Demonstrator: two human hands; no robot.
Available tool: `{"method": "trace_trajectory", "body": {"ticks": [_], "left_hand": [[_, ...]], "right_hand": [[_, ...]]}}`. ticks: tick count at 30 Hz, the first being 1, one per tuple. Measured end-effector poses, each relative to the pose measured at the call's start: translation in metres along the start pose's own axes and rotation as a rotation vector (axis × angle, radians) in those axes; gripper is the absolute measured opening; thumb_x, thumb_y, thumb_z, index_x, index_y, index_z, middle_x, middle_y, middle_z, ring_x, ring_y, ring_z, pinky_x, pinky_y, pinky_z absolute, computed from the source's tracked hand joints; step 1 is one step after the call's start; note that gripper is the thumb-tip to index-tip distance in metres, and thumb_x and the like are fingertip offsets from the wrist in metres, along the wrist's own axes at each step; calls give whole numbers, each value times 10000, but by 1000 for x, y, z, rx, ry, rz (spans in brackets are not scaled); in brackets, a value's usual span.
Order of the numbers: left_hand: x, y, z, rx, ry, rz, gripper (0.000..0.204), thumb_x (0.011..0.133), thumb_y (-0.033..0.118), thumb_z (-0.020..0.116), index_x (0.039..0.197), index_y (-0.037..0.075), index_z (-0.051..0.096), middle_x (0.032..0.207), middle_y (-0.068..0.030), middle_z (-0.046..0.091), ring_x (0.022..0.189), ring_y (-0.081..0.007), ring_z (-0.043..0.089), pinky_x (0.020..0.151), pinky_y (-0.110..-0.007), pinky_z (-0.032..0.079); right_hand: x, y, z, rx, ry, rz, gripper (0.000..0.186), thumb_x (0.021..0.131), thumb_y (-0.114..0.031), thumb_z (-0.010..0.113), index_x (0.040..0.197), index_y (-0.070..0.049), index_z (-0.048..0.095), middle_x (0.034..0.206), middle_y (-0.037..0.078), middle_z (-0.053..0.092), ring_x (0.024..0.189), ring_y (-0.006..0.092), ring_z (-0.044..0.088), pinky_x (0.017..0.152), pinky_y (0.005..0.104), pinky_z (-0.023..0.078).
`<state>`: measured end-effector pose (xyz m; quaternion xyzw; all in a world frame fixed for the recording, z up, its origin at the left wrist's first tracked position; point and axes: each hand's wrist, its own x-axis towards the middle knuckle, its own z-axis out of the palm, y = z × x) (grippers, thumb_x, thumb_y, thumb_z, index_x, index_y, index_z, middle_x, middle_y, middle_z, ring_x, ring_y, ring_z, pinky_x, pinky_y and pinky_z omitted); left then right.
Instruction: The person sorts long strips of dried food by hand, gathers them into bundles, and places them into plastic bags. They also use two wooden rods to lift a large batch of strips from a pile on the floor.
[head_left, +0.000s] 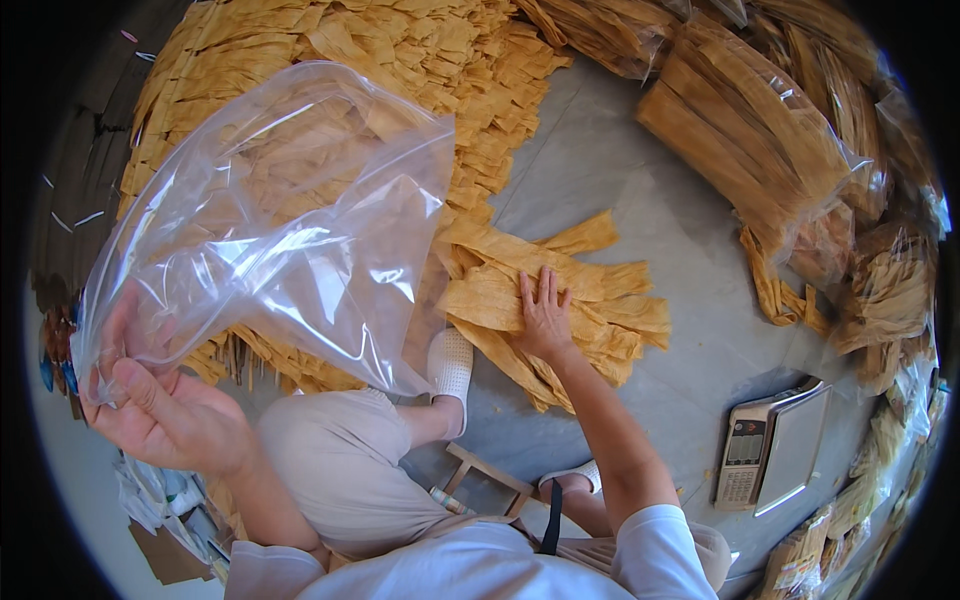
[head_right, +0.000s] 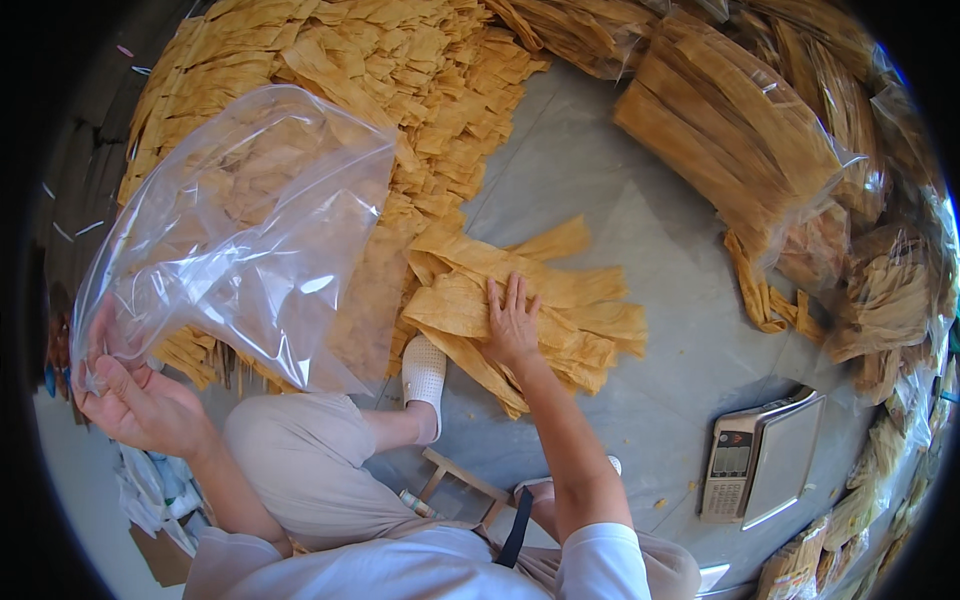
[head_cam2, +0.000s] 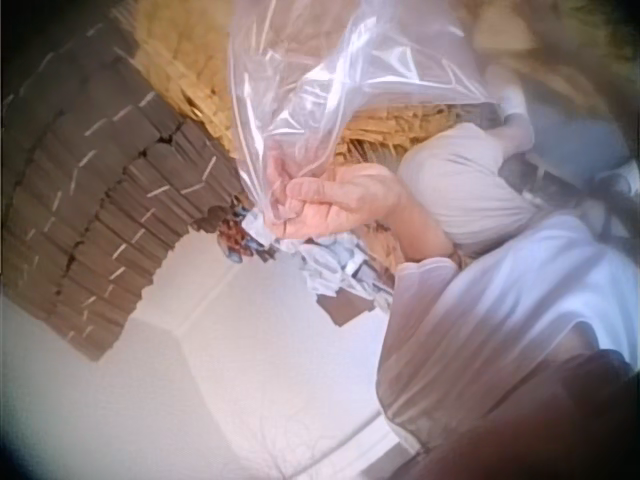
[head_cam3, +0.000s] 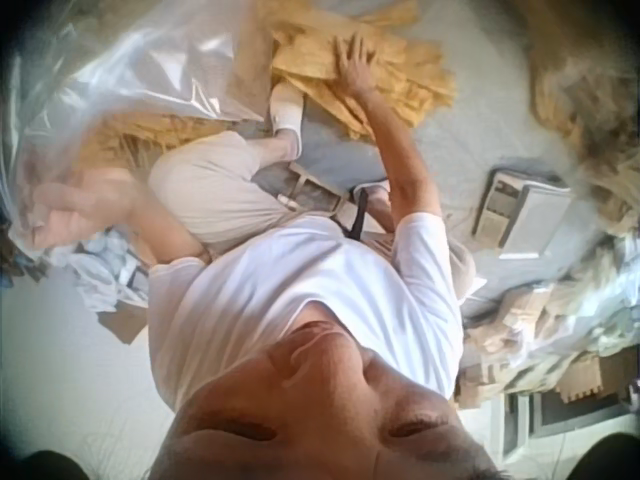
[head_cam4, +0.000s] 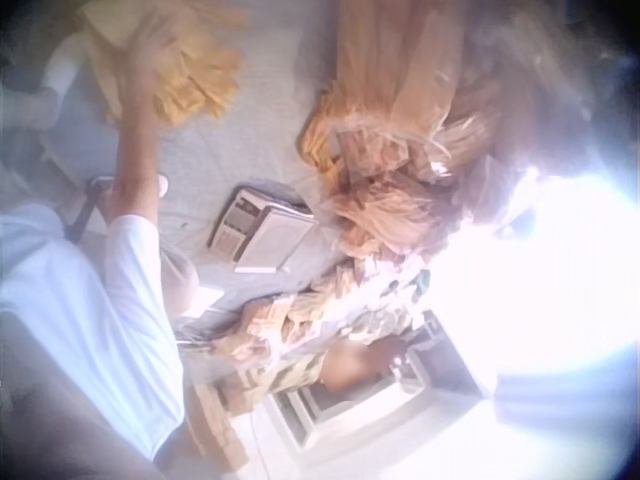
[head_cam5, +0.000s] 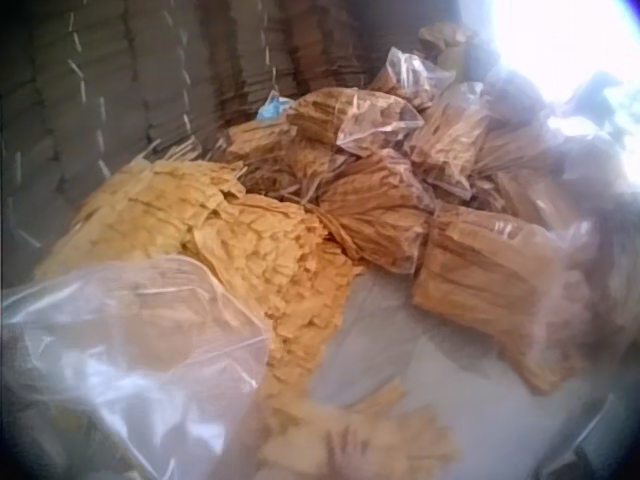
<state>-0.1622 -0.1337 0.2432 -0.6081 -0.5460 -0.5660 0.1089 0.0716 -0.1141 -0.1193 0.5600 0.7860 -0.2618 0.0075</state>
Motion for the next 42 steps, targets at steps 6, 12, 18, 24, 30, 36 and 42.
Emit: {"method": "trace_trajectory", "body": {"ticks": [6,12,18,24,30,36,42], "left_hand": [[-4,-1,-18,40,66,-38,241,982,195,383,1091,-18,353,1125,-260,565,1020,-303,599,807,-343,549],[-1,-9,-29,4,109,-16,210,980,150,376,1073,-25,307,1100,-271,574,991,-290,611,770,-306,551],[-3,-21,-42,-19,168,-110,230,978,139,377,1119,-2,263,1078,-265,589,1006,-295,612,715,-293,551],[-3,-22,-48,-51,171,-157,230,978,131,374,1140,9,265,1073,-252,595,1000,-270,614,711,-281,546],[-4,-22,-52,-117,164,-204,203,973,101,378,1134,14,290,1069,-231,603,994,-246,611,711,-264,532],[-9,-23,-52,-170,129,-245,193,964,84,405,1137,41,330,1059,-215,609,997,-229,608,722,-264,523],[-12,-33,-49,-359,-31,-396,114,947,51,449,1061,44,451,985,-134,627,930,-156,609,727,-246,483]], "right_hand": [[7,0,-7,11,66,77,981,616,-253,749,1413,-65,208,1360,233,299,1273,389,289,977,579,273],[16,22,9,58,65,51,784,654,-138,698,1345,-73,332,1154,211,523,1065,354,526,834,481,442],[1,39,-66,292,208,21,410,695,-34,549,1104,-14,561,838,246,624,857,404,588,762,461,481],[-33,47,-134,843,-42,-121,326,730,17,544,1053,37,590,894,118,658,802,147,587,703,291,475],[-59,58,-176,1114,-213,-49,432,744,38,585,1173,44,535,1080,53,608,977,131,543,843,284,451],[-85,54,-205,1188,-95,-4,488,740,-7,633,1210,24,507,1105,47,591,968,120,546,812,257,460],[-109,62,-212,1409,-5,11,540,691,-22,728,1192,7,527,1099,57,591,947,150,568,774,286,484]]}}
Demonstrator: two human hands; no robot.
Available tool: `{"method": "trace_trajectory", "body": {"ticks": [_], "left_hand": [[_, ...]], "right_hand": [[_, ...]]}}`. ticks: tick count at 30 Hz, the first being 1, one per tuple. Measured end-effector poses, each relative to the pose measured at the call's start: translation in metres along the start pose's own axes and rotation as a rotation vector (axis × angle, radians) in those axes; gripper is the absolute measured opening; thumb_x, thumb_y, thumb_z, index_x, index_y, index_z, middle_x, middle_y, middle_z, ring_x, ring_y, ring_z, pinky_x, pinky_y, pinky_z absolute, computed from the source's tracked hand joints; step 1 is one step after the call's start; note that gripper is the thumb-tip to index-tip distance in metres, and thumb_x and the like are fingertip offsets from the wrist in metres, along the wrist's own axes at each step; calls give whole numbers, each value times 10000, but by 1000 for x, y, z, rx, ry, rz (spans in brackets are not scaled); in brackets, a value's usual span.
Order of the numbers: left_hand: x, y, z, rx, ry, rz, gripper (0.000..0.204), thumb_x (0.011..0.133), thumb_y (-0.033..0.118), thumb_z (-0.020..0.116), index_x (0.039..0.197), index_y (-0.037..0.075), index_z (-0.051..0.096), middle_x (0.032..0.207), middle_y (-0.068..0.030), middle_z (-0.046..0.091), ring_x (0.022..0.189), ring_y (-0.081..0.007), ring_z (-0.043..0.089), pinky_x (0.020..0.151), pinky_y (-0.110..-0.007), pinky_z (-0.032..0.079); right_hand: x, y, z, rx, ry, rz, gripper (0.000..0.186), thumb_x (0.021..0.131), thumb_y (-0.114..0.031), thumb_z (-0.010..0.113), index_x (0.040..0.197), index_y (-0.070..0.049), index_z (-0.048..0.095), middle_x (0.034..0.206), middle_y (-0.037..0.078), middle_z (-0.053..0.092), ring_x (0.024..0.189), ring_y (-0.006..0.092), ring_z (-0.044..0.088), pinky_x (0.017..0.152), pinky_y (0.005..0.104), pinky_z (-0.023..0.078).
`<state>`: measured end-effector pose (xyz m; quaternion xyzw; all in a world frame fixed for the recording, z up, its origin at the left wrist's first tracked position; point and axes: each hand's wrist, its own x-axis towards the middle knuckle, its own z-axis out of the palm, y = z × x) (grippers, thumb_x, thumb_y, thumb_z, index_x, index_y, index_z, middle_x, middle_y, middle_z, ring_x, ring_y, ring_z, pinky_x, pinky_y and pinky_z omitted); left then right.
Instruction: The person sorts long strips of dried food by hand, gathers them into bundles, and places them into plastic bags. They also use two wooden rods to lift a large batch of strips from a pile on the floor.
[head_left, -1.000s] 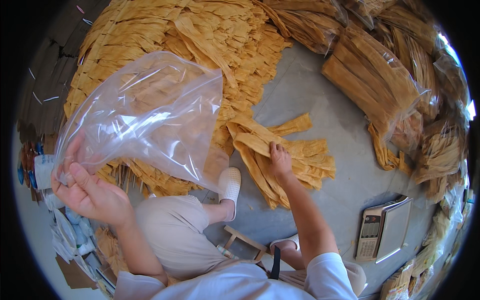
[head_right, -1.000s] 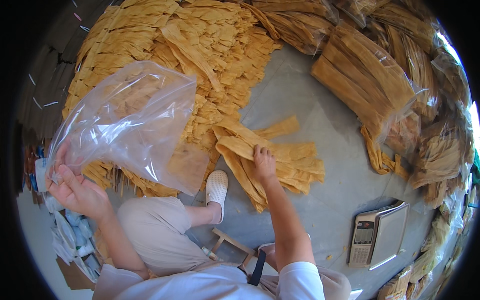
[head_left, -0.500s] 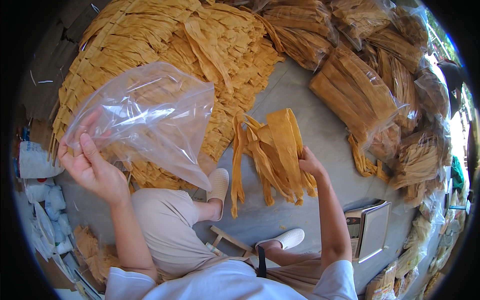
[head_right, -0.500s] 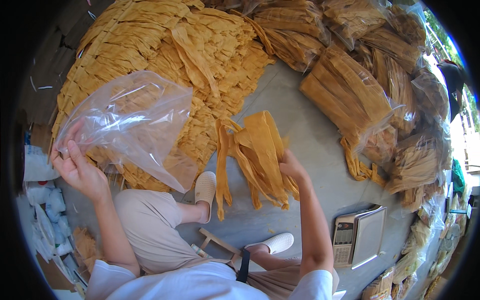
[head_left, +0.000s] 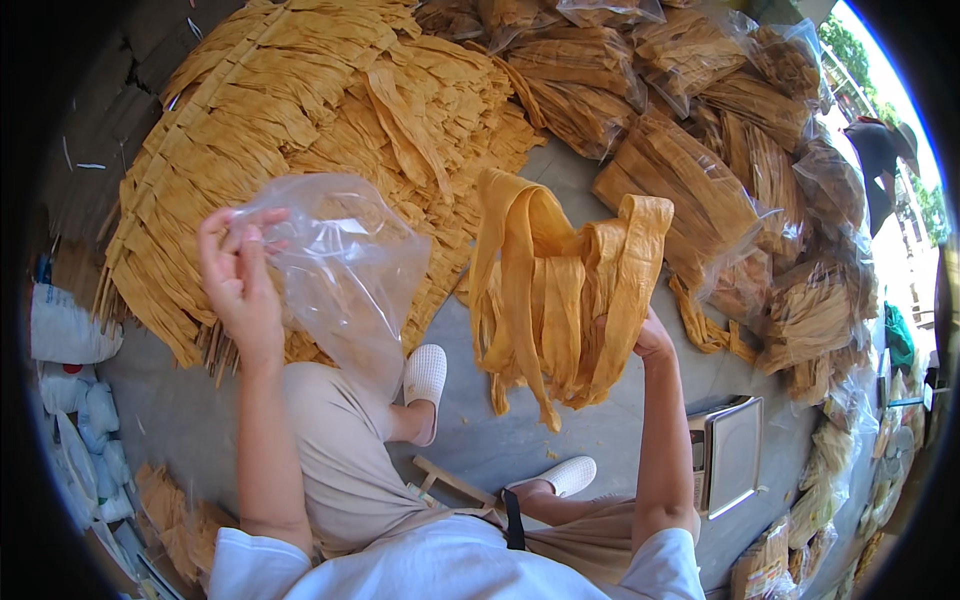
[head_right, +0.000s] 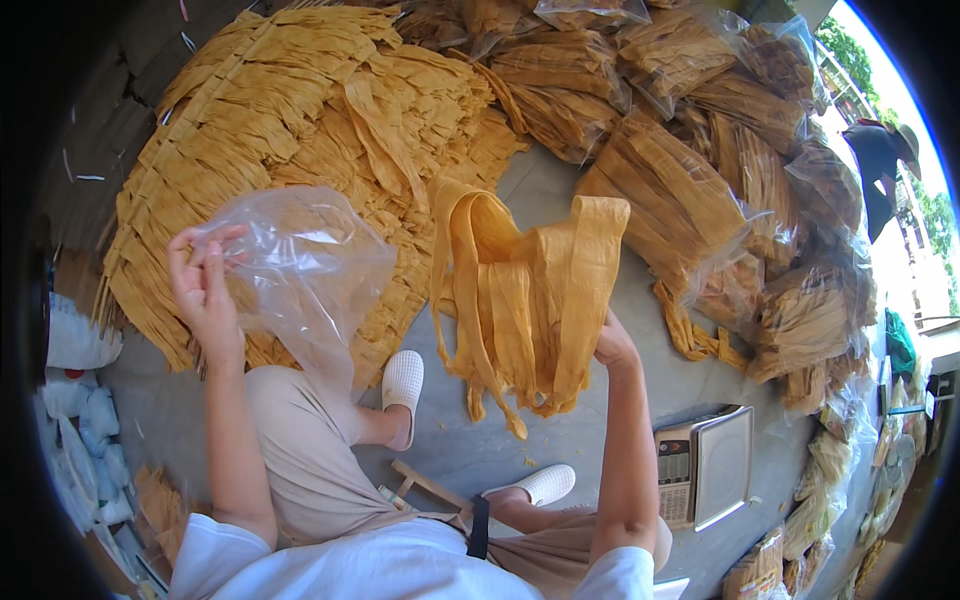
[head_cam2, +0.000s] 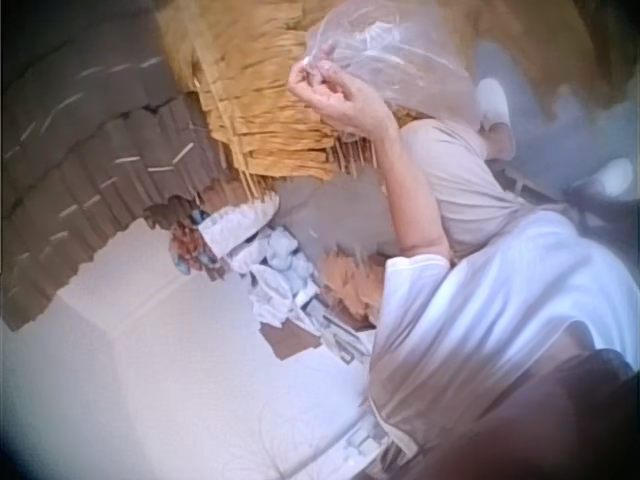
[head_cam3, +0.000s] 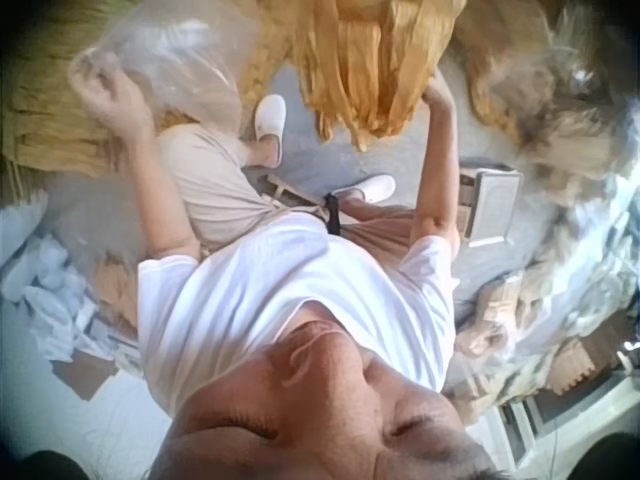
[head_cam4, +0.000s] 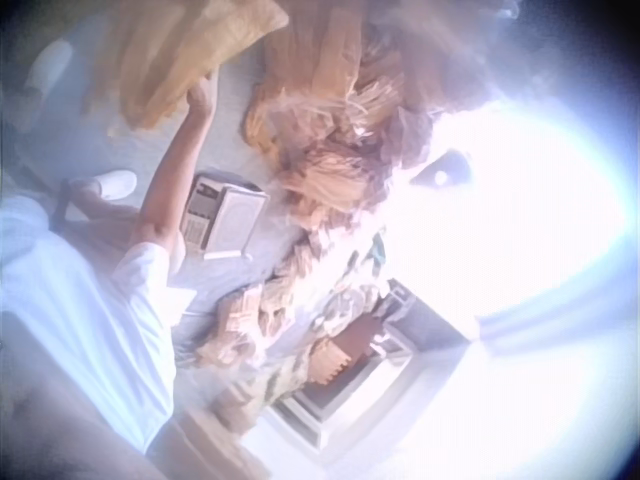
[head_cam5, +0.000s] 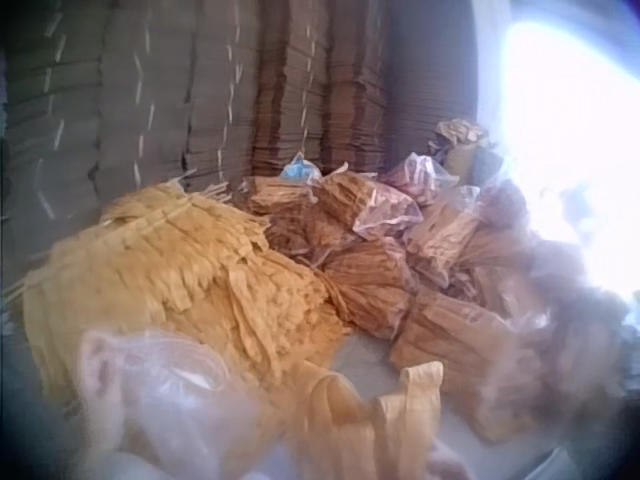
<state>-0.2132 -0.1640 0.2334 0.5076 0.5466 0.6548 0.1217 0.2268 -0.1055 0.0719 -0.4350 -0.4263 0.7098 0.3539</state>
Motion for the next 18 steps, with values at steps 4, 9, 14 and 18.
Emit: {"method": "trace_trajectory", "body": {"ticks": [4,9,14,18], "left_hand": [[-5,-20,3,36,-198,-76,97,916,-19,436,955,28,512,867,-55,589,853,-109,588,726,-221,471],[-15,-15,26,-155,-294,-232,272,818,-145,391,929,30,568,816,-11,539,715,-70,496,653,-156,406],[-26,17,39,-359,-579,-443,322,920,167,401,1205,85,527,883,-14,521,766,-100,485,705,-214,412],[-70,8,55,-1128,-973,-701,657,895,593,358,1299,84,458,1016,-54,543,928,-139,519,826,-294,441]], "right_hand": [[-31,-38,29,46,38,-114,570,661,-25,763,1182,9,534,1088,62,596,941,158,574,779,303,488],[-87,-84,73,137,49,-192,569,646,-22,772,1168,11,548,1080,71,607,947,171,583,803,316,490],[-136,-107,116,143,89,-186,606,676,-64,776,1215,3,508,1115,83,595,963,182,589,819,315,500],[-160,-98,139,167,94,-121,618,687,-74,775,1231,0,492,1123,81,589,961,178,589,813,314,504]]}}
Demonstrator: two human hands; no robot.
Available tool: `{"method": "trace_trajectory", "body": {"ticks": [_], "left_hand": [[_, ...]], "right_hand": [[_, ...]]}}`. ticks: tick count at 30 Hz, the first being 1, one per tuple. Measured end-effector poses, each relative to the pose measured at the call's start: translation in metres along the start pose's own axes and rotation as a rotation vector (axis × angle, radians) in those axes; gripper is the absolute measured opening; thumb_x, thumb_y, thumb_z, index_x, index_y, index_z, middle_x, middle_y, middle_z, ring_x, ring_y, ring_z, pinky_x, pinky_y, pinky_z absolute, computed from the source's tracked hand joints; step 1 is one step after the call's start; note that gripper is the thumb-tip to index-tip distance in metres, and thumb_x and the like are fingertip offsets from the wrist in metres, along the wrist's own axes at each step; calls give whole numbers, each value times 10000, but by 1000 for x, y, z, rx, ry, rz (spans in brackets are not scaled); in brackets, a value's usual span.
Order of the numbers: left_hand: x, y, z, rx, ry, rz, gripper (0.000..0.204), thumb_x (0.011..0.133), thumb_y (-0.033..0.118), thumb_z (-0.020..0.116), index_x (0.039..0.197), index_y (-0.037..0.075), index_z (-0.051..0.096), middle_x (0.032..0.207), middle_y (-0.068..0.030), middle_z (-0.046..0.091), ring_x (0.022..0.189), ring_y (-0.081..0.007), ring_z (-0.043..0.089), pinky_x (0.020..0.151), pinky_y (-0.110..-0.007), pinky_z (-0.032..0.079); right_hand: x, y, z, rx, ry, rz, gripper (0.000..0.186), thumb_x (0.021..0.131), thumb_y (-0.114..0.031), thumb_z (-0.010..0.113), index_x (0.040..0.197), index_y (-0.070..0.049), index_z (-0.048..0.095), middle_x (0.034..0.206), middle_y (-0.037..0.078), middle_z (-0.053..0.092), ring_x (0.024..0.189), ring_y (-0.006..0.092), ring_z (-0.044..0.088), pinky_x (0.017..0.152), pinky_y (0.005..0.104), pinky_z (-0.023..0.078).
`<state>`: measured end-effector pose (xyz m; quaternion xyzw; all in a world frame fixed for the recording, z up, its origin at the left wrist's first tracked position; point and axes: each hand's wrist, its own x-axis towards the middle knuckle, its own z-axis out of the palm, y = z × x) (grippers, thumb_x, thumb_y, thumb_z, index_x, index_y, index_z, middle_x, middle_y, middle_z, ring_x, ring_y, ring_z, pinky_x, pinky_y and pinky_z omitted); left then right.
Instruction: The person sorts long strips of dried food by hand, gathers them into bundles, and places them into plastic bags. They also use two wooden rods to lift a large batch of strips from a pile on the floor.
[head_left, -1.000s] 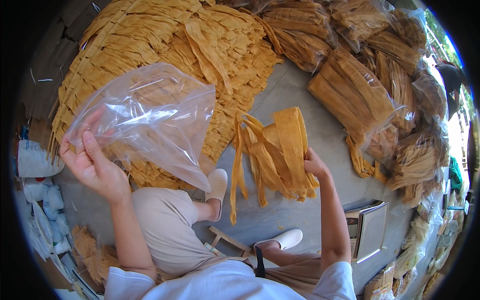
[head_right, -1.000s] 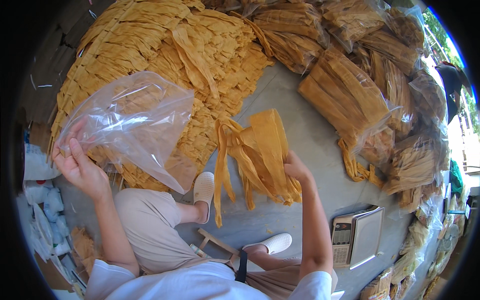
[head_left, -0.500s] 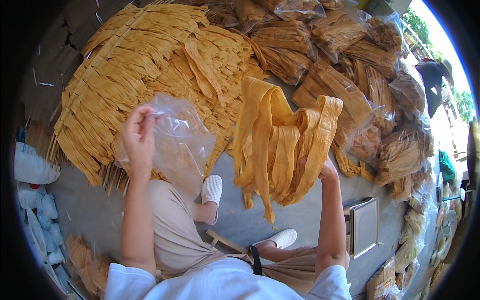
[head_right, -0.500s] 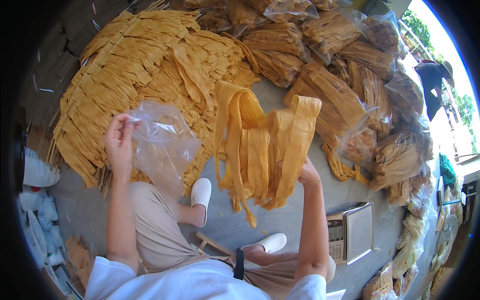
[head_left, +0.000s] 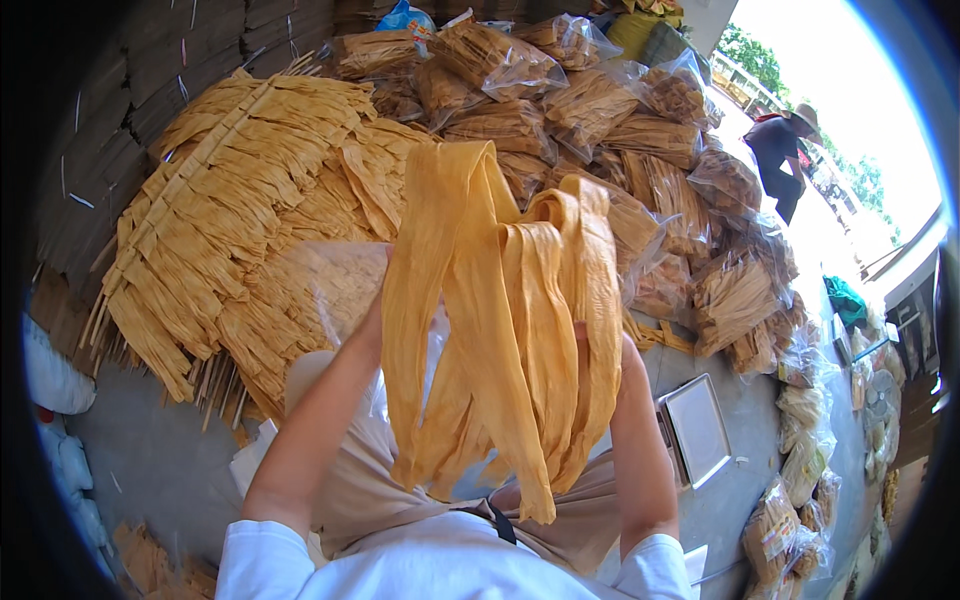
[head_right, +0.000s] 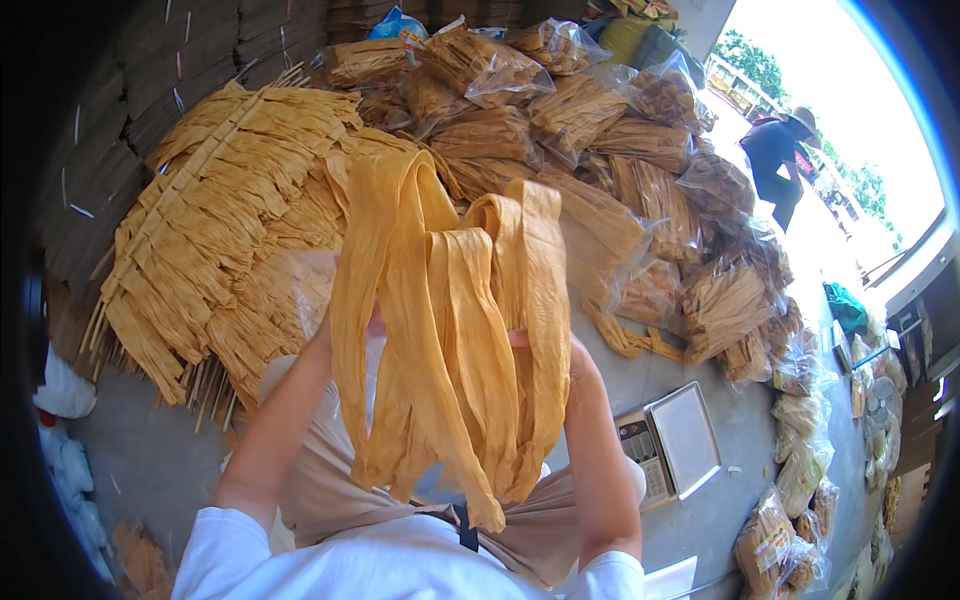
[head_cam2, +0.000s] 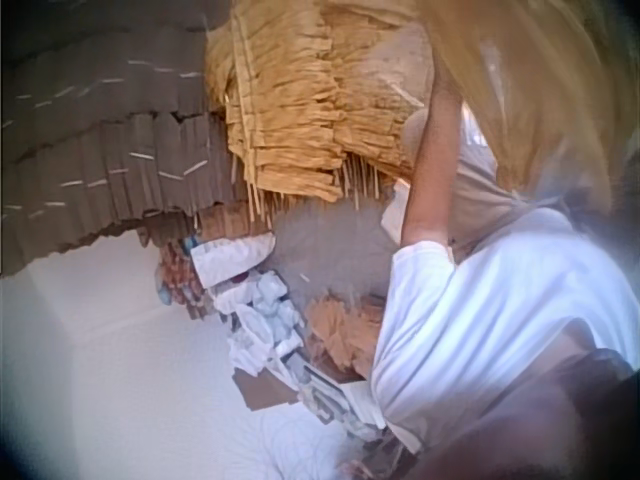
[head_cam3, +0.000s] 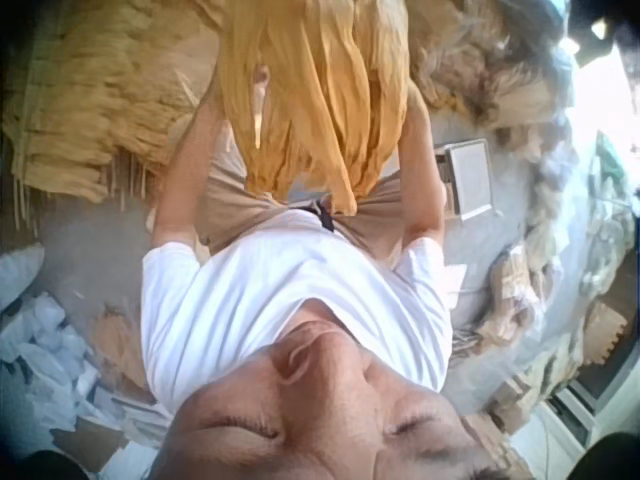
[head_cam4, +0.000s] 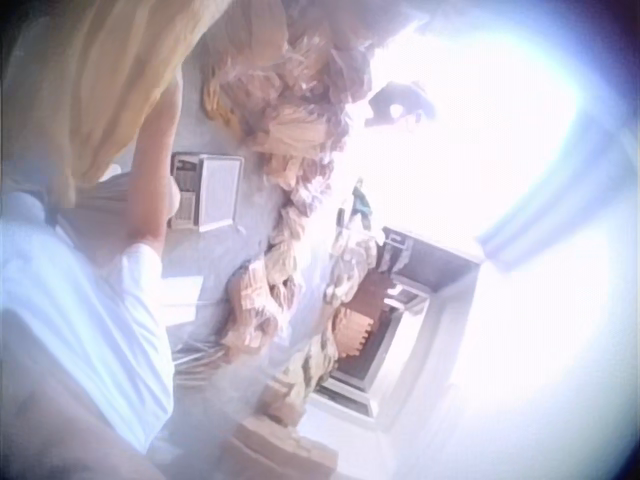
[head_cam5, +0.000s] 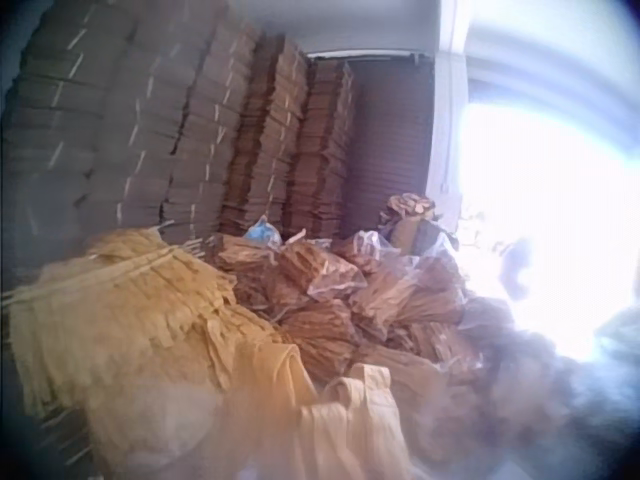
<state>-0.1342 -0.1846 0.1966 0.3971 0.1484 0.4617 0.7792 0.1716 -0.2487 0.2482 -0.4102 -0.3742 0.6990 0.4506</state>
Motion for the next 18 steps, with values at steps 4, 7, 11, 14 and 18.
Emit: {"method": "trace_trajectory", "body": {"ticks": [4,7,11,14,18], "left_hand": [[-33,-56,30,-244,249,-74,811,815,713,398,1297,63,452,1121,-70,570,1029,-187,550,905,-354,447],[-58,-67,44,-457,234,-275,621,815,409,653,1270,35,458,1188,-95,570,1057,-223,567,919,-345,454],[-68,-94,41,-188,289,-438,570,774,226,695,1251,23,458,1151,-118,572,1032,-223,578,879,-357,486],[-72,-90,40,-102,251,-457,559,738,173,690,1226,20,465,1103,-105,577,1011,-211,582,844,-347,509],[-68,-88,46,-35,186,-439,572,725,152,693,1230,18,459,1110,-100,570,1014,-206,576,864,-340,495]], "right_hand": [[-17,39,12,67,38,161,630,698,-84,773,1247,-4,475,1131,80,583,960,175,589,807,312,509],[-29,71,14,109,88,251,639,706,-91,772,1259,-6,463,1137,79,578,959,172,589,802,312,512],[-24,112,-6,78,103,230,625,766,-124,739,1292,-19,417,1143,78,558,937,160,587,756,317,535],[-23,119,-16,156,172,198,443,849,-134,652,1239,-29,472,1107,82,564,949,157,571,758,284,526],[-21,174,-68,519,113,-204,267,940,-143,504,1184,-33,504,1099,79,563,971,175,550,861,312,475]]}}
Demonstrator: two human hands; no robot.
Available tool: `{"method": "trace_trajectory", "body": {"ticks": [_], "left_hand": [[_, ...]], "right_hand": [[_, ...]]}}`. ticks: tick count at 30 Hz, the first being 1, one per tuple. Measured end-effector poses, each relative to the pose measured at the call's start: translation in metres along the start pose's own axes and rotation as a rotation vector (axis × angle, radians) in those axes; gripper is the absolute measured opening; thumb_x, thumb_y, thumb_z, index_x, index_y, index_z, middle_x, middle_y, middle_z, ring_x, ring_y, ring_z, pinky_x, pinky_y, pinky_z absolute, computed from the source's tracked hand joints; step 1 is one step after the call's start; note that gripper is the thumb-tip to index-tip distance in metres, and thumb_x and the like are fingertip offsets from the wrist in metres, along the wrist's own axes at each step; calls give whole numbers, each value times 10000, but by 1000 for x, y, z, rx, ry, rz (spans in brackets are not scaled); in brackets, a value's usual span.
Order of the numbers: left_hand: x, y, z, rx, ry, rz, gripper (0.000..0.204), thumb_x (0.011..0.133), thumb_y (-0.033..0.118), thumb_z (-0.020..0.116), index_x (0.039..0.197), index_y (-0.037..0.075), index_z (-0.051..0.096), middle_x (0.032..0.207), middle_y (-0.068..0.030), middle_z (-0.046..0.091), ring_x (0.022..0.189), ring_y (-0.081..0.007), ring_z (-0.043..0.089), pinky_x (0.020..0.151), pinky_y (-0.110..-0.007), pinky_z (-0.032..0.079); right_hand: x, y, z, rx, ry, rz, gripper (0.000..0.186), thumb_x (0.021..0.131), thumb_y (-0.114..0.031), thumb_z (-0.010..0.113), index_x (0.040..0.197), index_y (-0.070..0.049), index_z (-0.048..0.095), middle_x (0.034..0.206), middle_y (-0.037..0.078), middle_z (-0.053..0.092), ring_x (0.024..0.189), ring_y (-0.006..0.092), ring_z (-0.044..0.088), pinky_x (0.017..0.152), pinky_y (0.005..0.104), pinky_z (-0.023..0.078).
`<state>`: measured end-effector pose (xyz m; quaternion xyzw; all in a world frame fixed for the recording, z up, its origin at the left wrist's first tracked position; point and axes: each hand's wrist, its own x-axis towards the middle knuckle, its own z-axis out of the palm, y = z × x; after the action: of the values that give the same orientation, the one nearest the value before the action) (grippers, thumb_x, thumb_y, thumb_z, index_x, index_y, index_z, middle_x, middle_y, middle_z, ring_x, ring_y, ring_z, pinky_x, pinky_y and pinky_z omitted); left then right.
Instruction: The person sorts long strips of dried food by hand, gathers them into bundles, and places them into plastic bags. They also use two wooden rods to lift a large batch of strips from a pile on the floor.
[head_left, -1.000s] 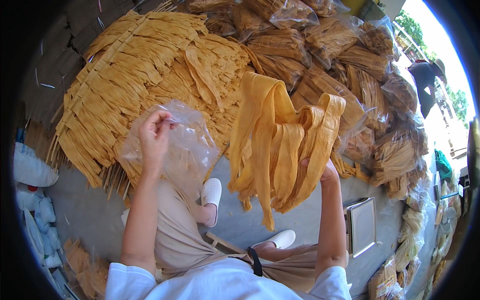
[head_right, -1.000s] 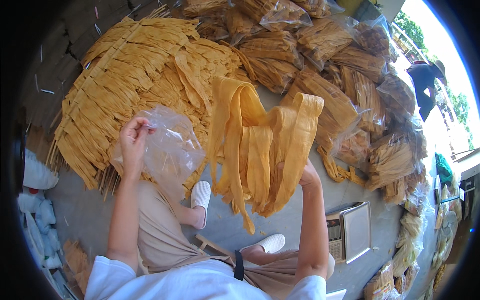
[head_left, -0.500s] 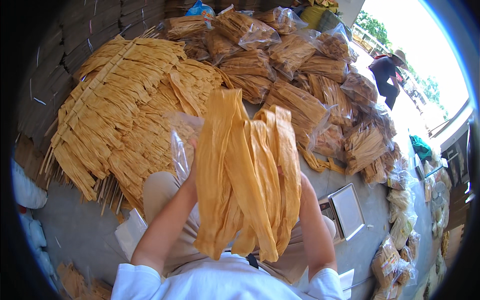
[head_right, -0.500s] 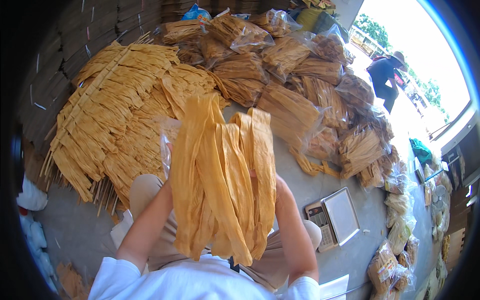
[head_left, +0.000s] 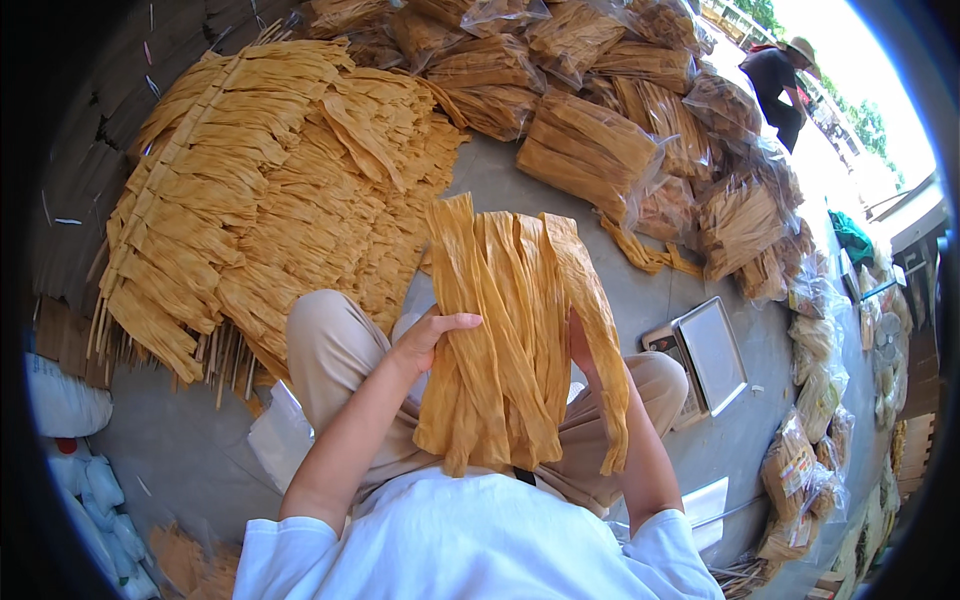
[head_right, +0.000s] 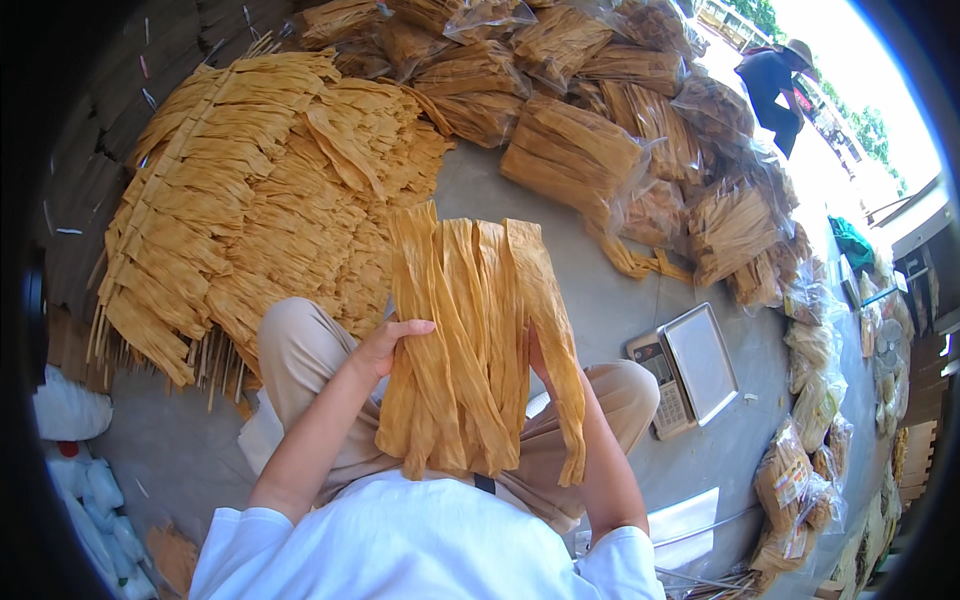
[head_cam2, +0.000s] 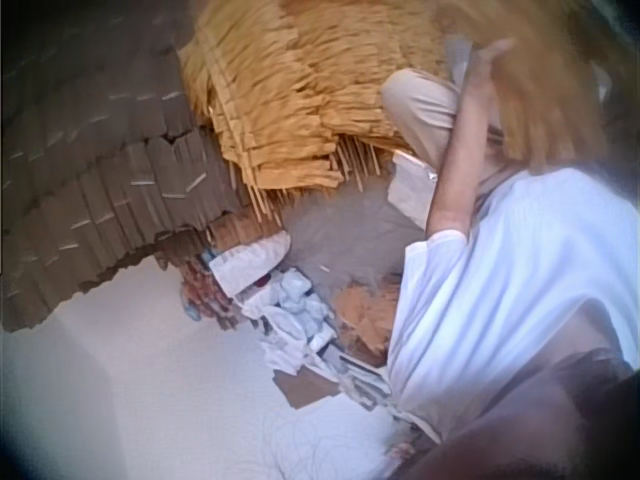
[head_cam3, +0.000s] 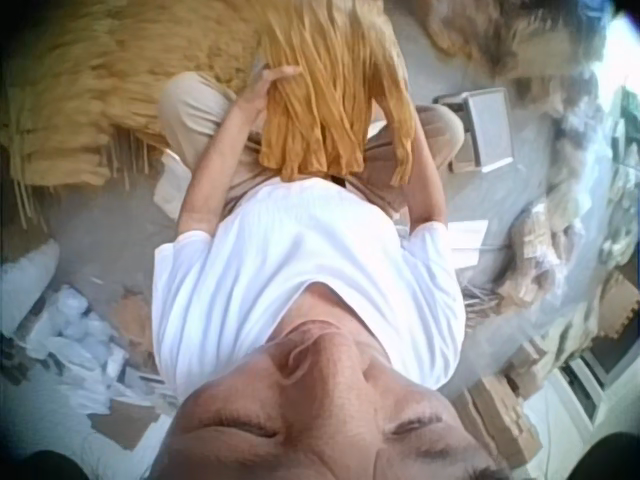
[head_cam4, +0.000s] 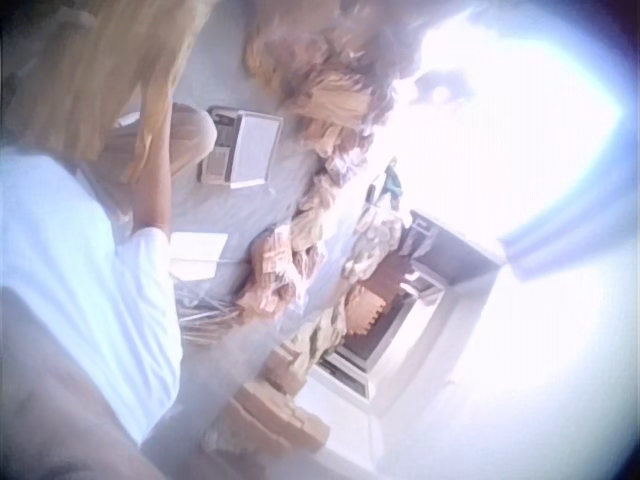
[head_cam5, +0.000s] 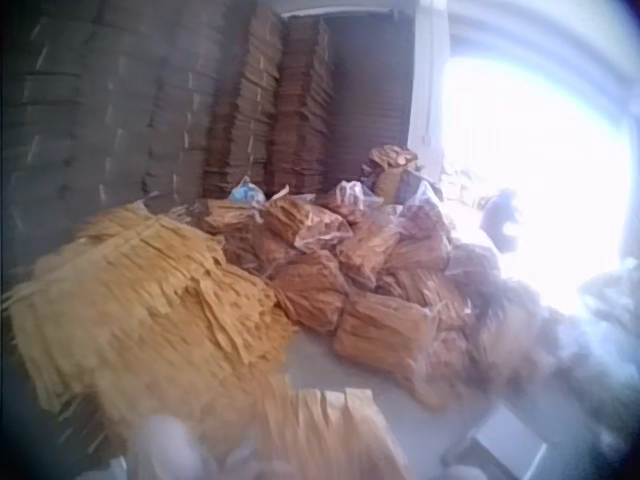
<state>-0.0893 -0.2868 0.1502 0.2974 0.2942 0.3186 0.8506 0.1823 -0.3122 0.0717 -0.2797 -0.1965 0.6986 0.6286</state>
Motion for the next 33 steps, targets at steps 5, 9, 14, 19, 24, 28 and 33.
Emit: {"method": "trace_trajectory", "body": {"ticks": [5,9,14,19,24,28,33], "left_hand": [[-3,-2,-8,64,-9,22,584,712,127,695,1234,20,457,1122,-89,566,1024,-209,569,902,-330,461],[-6,0,0,221,-30,50,592,705,122,717,1233,18,471,1143,-90,573,1045,-201,559,909,-321,446],[-11,-2,9,253,-40,44,572,699,100,744,1212,14,505,1153,-86,588,1061,-178,551,900,-311,442],[-20,-5,17,338,7,84,567,696,81,756,1203,11,512,1153,-84,590,1063,-179,556,902,-312,447],[-18,-17,22,408,46,156,565,692,60,769,1191,3,512,1124,-79,604,1021,-166,579,867,-296,471],[-16,-20,37,410,80,224,566,698,74,773,1192,2,508,1106,-74,609,1008,-163,582,859,-291,474],[-13,-21,64,418,0,213,684,708,146,782,1275,9,422,1215,-82,531,1134,-169,496,949,-301,408]], "right_hand": [[-25,-36,58,-161,89,176,463,910,-274,557,1287,-30,440,1234,91,520,1109,197,502,964,355,412],[-36,-44,92,-79,122,303,685,844,-355,632,1372,-38,335,1308,106,466,1212,208,435,1005,351,374],[-31,-38,101,-532,67,214,833,717,-236,758,1374,-33,288,1291,120,462,1179,228,469,982,354,400],[-39,-28,97,-394,77,286,869,665,-220,803,1352,-14,312,1255,133,495,1157,228,484,966,345,412],[-40,-22,114,-636,-18,228,890,610,-203,842,1322,9,351,1252,126,495,1158,221,471,972,337,388],[-42,-20,114,-645,-18,215,873,585,-168,850,1299,16,383,1227,121,515,1136,220,492,958,323,400],[-61,-30,95,-547,4,218,857,581,-145,830,1292,20,382,1204,127,527,1107,221,521,913,331,442]]}}
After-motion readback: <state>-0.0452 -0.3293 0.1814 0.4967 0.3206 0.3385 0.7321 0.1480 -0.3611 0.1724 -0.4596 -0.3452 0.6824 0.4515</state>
